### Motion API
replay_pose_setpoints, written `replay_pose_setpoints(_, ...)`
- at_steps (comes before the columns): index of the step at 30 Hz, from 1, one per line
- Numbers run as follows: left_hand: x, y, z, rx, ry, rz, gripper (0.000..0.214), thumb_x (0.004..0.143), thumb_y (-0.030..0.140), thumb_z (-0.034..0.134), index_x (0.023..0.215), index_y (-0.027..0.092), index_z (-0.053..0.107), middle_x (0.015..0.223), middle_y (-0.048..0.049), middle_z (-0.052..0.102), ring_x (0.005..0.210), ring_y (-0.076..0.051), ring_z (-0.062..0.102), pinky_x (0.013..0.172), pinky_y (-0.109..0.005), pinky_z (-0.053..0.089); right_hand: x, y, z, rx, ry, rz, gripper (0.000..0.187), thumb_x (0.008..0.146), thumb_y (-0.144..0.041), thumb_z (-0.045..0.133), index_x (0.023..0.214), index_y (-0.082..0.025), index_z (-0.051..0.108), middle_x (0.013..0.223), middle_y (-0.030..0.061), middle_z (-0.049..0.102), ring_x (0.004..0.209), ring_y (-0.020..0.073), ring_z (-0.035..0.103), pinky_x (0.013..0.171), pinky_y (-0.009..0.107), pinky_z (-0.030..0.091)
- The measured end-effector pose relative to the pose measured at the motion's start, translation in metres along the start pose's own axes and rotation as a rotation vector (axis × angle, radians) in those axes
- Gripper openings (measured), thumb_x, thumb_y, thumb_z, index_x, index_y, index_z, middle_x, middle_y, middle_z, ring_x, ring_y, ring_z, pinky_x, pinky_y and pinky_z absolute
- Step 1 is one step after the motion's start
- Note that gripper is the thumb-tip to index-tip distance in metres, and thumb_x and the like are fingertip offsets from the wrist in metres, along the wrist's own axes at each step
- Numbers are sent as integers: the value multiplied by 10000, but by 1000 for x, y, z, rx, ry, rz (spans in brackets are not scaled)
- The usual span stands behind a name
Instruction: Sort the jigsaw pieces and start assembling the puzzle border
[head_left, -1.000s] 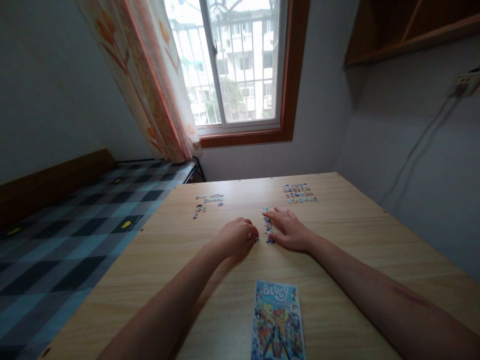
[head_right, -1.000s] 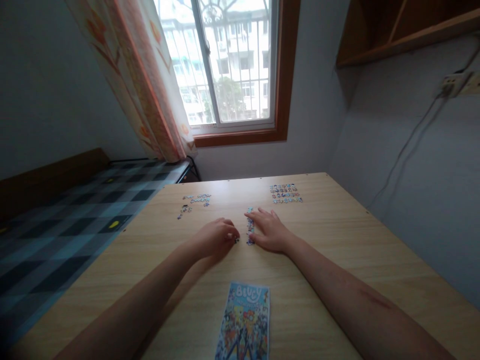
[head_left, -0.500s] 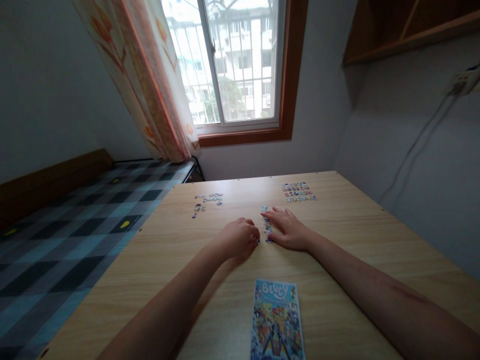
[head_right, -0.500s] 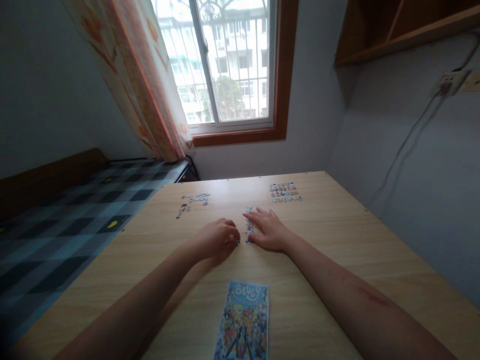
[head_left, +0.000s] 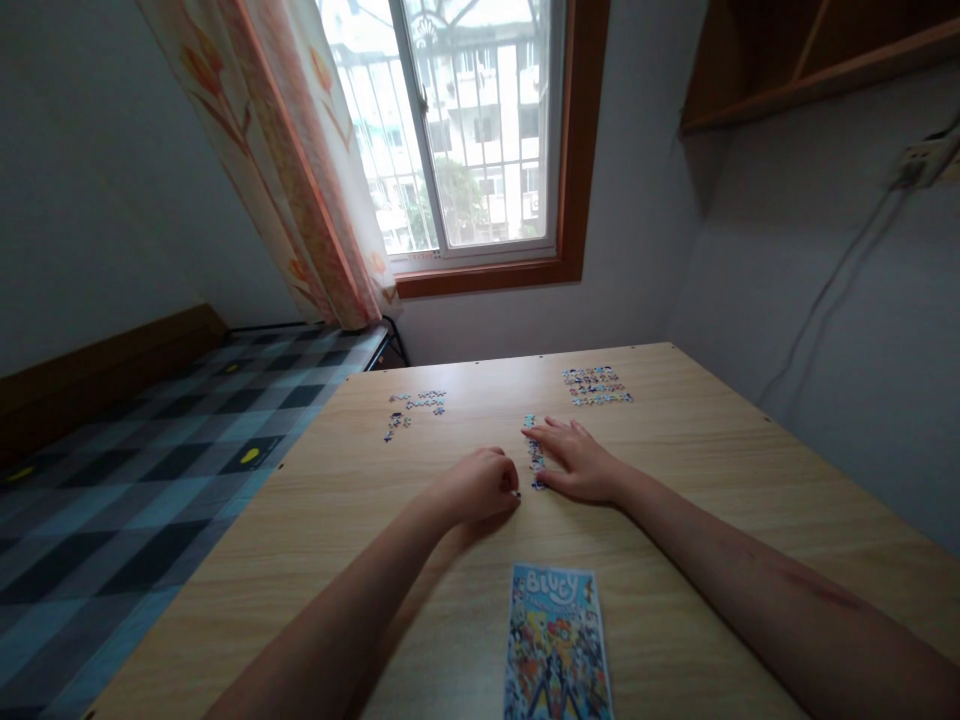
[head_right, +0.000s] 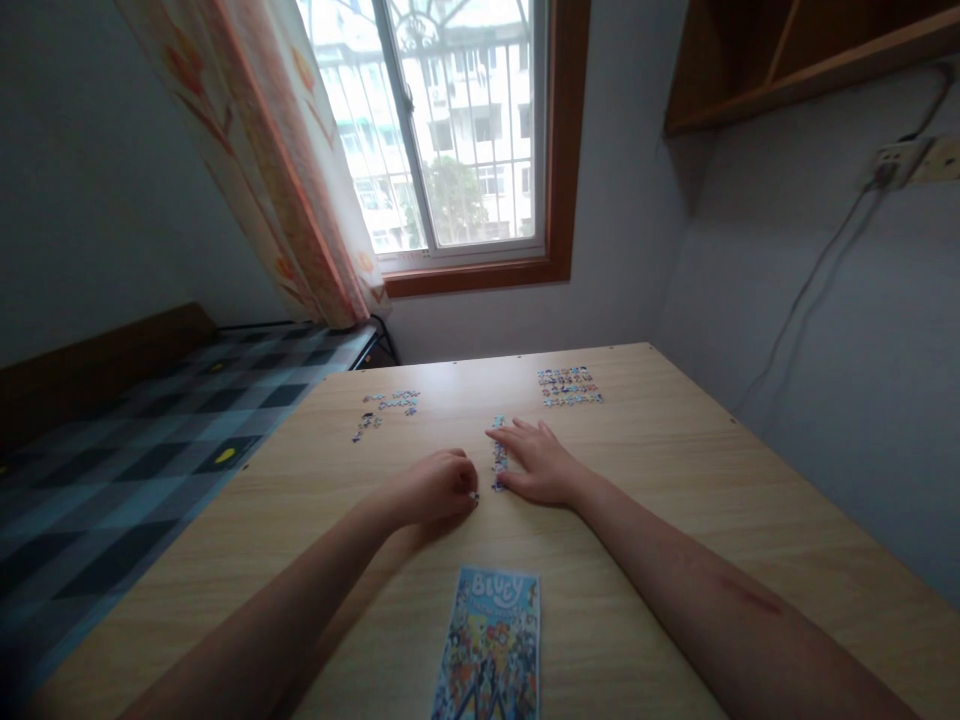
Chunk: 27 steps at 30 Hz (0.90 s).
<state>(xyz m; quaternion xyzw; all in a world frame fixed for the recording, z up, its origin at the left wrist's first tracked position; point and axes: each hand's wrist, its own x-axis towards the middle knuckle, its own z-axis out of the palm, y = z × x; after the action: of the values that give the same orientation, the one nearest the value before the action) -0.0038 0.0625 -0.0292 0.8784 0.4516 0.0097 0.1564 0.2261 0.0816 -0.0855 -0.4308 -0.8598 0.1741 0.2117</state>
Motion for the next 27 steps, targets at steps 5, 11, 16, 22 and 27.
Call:
replay_pose_setpoints(5,3,2,8,-41,83,-15,154,727,214,698,871,209,751,997,-56,685,924,-214,643,873,-303,495,0,-1,0,3,-4,5,704,858,-378,622,1526,-277,423,1575,109,432,1504,357,267,1180,667,136)
replay_pose_setpoints(11,7,4,23,-126,225,0,123,784,226,701,898,208,746,1002,-61,674,998,-224,619,936,-324,480,0,0,1,24,-11,-12,695,862,-380,625,1522,-287,428,1571,107,438,1506,365,257,1174,680,127)
replay_pose_setpoints(16,8,5,28,-129,281,10,101,789,220,715,883,210,750,1007,-61,679,1017,-232,596,956,-347,465,0,0,1,26,-1,-13,684,865,-385,629,1514,-282,440,1567,113,442,1500,370,272,1171,686,131)
replay_pose_setpoints(22,7,7,25,-133,274,4,100,797,249,712,868,210,770,957,-61,689,967,-228,599,920,-347,465,1,0,1,27,-3,-10,695,853,-381,645,1512,-286,447,1571,107,438,1495,368,284,1174,679,134)
replay_pose_setpoints(27,7,6,24,-151,278,-13,103,793,240,702,849,200,779,936,-66,696,933,-217,607,900,-337,469,0,3,2,20,1,-25,677,865,-396,638,1509,-293,454,1564,111,448,1492,366,293,1170,684,133)
